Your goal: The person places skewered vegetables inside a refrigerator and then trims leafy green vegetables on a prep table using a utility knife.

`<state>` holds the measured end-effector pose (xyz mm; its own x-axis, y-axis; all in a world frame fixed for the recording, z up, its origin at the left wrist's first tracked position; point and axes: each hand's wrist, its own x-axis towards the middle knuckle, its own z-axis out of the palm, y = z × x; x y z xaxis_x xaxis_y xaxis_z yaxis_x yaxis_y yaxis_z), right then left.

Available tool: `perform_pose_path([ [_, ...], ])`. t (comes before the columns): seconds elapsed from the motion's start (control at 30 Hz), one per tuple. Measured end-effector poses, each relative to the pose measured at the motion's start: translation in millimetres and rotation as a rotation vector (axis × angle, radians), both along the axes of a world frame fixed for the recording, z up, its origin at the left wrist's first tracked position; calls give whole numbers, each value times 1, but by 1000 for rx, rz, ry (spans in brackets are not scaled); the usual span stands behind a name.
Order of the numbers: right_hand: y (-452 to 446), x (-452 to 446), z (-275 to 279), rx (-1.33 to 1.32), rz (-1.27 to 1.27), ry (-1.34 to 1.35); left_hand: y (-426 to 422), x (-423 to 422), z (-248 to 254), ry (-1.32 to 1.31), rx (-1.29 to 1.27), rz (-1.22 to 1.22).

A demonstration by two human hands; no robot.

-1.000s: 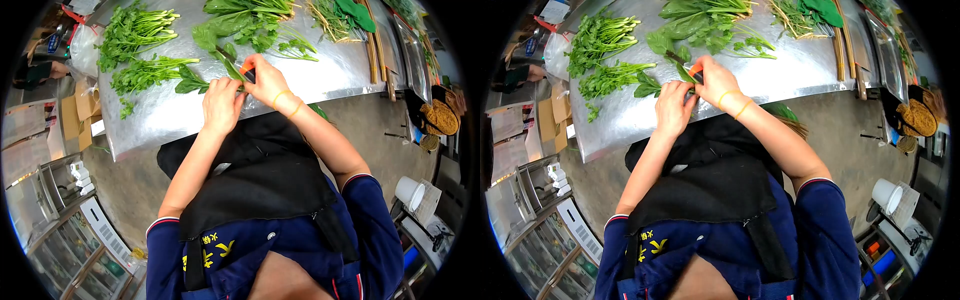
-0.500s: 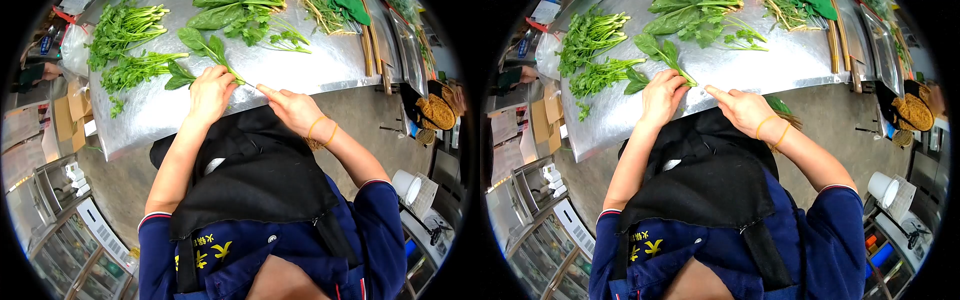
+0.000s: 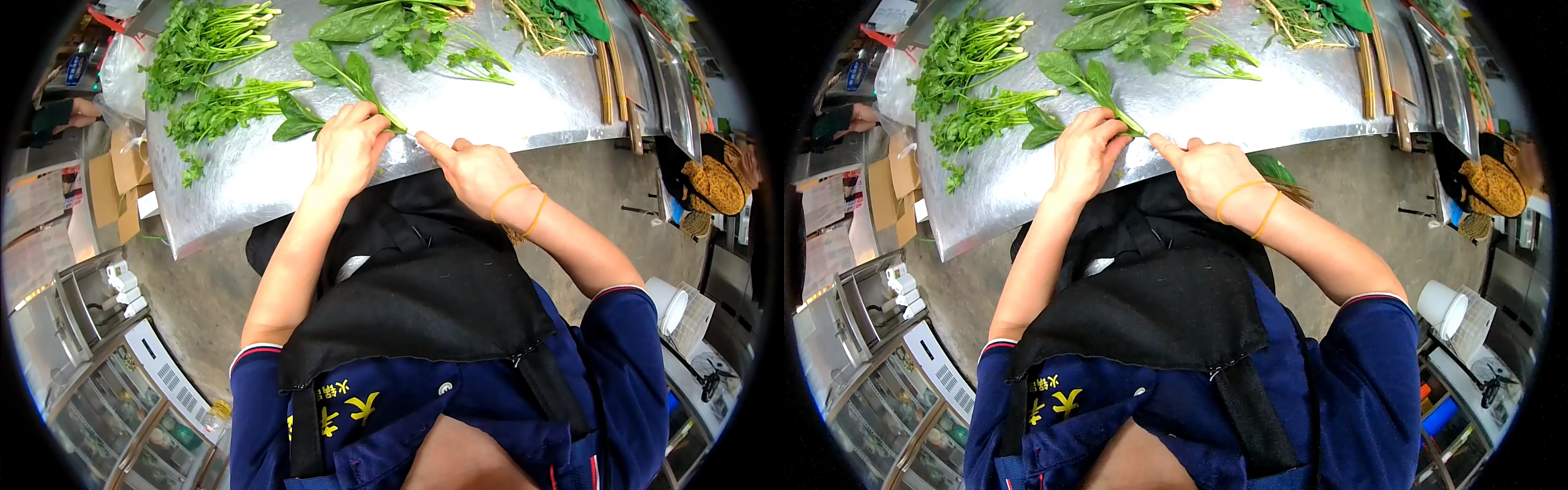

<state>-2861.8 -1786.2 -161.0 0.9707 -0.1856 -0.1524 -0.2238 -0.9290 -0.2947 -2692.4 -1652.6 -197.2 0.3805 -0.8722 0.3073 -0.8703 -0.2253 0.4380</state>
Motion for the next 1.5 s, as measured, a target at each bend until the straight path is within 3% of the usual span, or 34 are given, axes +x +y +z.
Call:
perform_pose_path([
  [0.3,-10,-9,7,28,21,65,0,0,-4,34,42,3],
  [0.4,-27,-33,9,148,52,-9,3,-1,3,2,27,-18],
  [0.53,-40,-50,15,431,-100,-293,8,-5,11,-50,39,-34],
  [0.7,-44,-42,-5,627,-279,-259,-21,15,10,-332,197,-159],
  [0.77,-45,-41,-5,815,-366,-234,-29,20,17,-367,169,-217],
  [0.8,-47,-41,-8,849,-382,-264,-29,25,21,-267,276,-244],
  [1.07,-82,-59,-38,1193,-664,-580,-44,73,112,-530,146,-94],
  [1.13,-93,-59,-47,1256,-737,-679,-48,105,105,-533,184,-65],
  [1.27,-112,-59,-56,1362,-836,-812,-52,123,72,-696,491,13],
  [1.43,-111,-52,-60,1310,-949,-867,-151,81,86,-351,-1,-197],
  [1.5,-112,-51,-61,1316,-958,-889,-199,72,75,-287,-86,-301],
])
